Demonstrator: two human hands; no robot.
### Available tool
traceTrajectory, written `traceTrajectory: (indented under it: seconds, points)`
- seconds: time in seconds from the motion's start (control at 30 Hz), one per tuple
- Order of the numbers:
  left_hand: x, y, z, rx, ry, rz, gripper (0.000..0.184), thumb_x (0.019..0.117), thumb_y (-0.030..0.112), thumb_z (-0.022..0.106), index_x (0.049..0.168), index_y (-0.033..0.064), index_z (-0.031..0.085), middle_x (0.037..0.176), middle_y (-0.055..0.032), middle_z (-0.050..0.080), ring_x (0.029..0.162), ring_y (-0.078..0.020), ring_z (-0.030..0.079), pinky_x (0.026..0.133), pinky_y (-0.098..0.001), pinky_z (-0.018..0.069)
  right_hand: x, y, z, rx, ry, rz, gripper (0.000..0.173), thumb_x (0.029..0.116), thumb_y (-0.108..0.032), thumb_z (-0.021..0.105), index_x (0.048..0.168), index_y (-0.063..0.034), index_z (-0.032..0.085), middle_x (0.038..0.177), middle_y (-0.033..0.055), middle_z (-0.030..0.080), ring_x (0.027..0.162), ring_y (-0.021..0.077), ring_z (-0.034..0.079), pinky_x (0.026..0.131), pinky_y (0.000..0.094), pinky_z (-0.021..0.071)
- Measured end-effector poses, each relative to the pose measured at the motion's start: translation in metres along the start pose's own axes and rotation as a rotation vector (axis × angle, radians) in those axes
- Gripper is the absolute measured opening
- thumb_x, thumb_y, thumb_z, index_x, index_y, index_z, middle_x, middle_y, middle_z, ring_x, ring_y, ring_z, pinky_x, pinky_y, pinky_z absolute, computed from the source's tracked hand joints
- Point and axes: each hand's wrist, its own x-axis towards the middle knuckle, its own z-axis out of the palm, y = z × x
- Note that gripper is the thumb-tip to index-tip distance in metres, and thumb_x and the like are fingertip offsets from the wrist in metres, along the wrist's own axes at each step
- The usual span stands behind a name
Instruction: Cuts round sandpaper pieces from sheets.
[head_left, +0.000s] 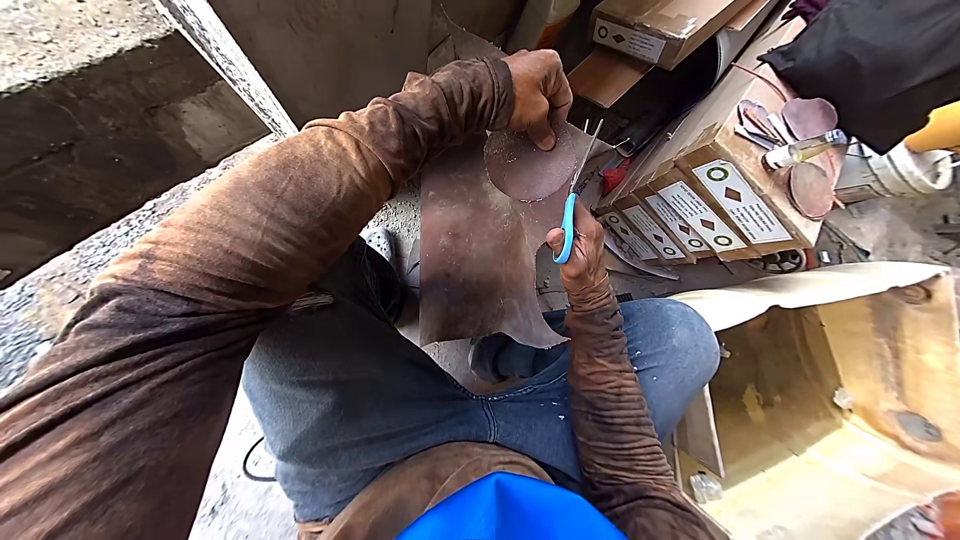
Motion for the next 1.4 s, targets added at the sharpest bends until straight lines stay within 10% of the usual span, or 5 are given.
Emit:
traceTrajectory:
  seconds: [0.37, 0.67, 1.1, 1.4]
  points:
    - [0.003, -0.001, 0.002, -0.005, 0.005, 0.024, 0.014, 0.0826, 0.017, 0.083, 0.077, 0.0095, 0.072, 0.074, -0.0024, 0.068, 0.071, -0.0142, 0.061, 0.073, -0.0425, 0.0497, -0.004, 0.000, 0.005, 0.135, 0.050, 0.035, 0.082, 0.0917, -0.078, 0.048, 0.125, -0.0044, 0.063, 0.094, -0.0027, 0.068, 0.083, -0.0028, 0.065, 0.074, 0.0213, 0.0570]
    - [0.000, 0.002, 0.002, 0.056, 0.008, -0.031, 0.014, 0.0827, 0.020, 0.084, 0.080, 0.0107, 0.074, 0.078, -0.0034, 0.069, 0.078, -0.0175, 0.062, 0.078, -0.0468, 0.0490, -0.002, 0.000, 0.003, 0.130, 0.022, 0.057, 0.080, 0.0876, -0.081, 0.051, 0.115, -0.0071, 0.065, 0.080, -0.0040, 0.064, 0.064, -0.0008, 0.059, 0.057, 0.0207, 0.0525]
    - [-0.003, -0.004, -0.001, -0.005, 0.020, -0.018, 0.015, 0.0830, 0.018, 0.083, 0.077, 0.0090, 0.072, 0.073, -0.0034, 0.067, 0.071, -0.0155, 0.061, 0.071, -0.0433, 0.0493, -0.001, 0.000, 0.003, 0.297, 0.051, 0.092, 0.052, 0.0916, -0.048, 0.074, 0.120, -0.0040, 0.068, 0.092, 0.0007, 0.072, 0.062, 0.0047, 0.062, 0.053, 0.0233, 0.0559]
    - [-0.002, 0.014, -0.004, 0.142, -0.019, 0.118, 0.017, 0.0857, 0.023, 0.080, 0.078, 0.0109, 0.072, 0.073, -0.0008, 0.064, 0.072, -0.0153, 0.057, 0.070, -0.0441, 0.0457, 0.002, 0.003, -0.012, 0.205, -0.003, 0.037, 0.075, 0.0855, -0.080, 0.057, 0.106, -0.0085, 0.064, 0.073, -0.0065, 0.061, 0.059, 0.0001, 0.058, 0.052, 0.0211, 0.0506]
